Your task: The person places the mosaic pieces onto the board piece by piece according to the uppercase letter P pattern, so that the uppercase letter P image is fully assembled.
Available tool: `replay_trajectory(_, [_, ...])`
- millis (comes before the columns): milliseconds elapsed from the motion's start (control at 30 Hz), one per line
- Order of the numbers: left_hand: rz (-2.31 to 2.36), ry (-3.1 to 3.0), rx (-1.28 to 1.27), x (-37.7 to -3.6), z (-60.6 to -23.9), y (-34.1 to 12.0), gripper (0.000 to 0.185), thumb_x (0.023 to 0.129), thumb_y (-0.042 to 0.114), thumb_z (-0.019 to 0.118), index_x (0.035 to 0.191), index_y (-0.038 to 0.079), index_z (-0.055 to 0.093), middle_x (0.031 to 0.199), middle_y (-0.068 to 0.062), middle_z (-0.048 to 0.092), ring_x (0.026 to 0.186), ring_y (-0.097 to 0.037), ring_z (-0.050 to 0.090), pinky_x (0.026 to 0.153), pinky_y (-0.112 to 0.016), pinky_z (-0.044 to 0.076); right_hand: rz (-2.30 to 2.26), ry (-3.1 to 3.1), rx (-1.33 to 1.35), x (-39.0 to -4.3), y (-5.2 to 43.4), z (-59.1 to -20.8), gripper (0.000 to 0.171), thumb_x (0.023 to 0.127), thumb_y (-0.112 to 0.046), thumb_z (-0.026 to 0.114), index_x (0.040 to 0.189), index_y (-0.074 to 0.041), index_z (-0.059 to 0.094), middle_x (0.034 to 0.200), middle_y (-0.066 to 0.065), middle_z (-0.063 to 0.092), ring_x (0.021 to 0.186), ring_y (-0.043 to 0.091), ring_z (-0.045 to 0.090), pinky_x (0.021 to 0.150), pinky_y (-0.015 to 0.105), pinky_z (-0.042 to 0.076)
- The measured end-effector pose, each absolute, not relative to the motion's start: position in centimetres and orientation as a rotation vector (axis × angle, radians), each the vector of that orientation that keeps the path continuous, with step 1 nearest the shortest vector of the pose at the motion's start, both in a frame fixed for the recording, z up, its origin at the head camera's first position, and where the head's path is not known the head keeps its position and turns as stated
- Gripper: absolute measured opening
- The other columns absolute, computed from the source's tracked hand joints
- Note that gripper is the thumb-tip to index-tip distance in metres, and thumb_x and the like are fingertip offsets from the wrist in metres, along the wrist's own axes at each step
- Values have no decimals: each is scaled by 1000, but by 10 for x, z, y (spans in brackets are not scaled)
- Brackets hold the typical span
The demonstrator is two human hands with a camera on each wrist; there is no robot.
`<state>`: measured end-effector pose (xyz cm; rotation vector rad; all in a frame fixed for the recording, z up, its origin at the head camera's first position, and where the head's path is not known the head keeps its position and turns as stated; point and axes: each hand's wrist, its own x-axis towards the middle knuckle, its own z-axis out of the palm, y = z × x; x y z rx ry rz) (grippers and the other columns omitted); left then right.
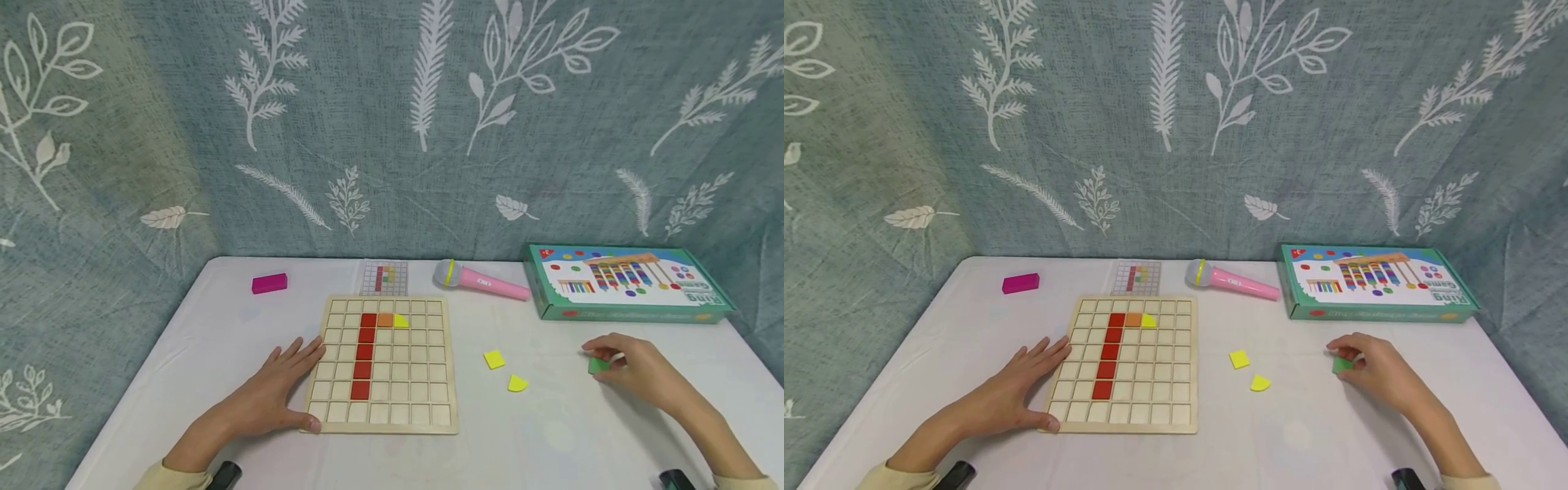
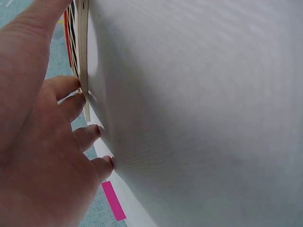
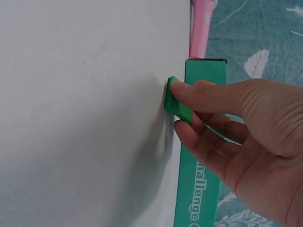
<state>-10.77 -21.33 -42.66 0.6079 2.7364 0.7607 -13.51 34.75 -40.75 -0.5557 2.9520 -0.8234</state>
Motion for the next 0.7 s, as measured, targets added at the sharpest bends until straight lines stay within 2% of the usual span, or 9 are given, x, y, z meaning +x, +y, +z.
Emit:
replay_trajectory(433, [761,2741,604,-108,-429,-214,119,60,61,83,152,5,34,160,-11,26,147,-42,14,115,-64,7,-838,2892,-608,-148,326,-396,30,81,5,73,110,1,69,86,-4,63,77,0,56,66,24,55])
replay_trajectory(700, [772,2736,595,-108,-431,-213,119,60,61,84,152,5,33,160,-11,26,147,-42,14,115,-65,6,-865,2878,-695,-158,305,-392,31,81,6,72,111,1,69,88,-3,64,79,4,59,67,25,56])
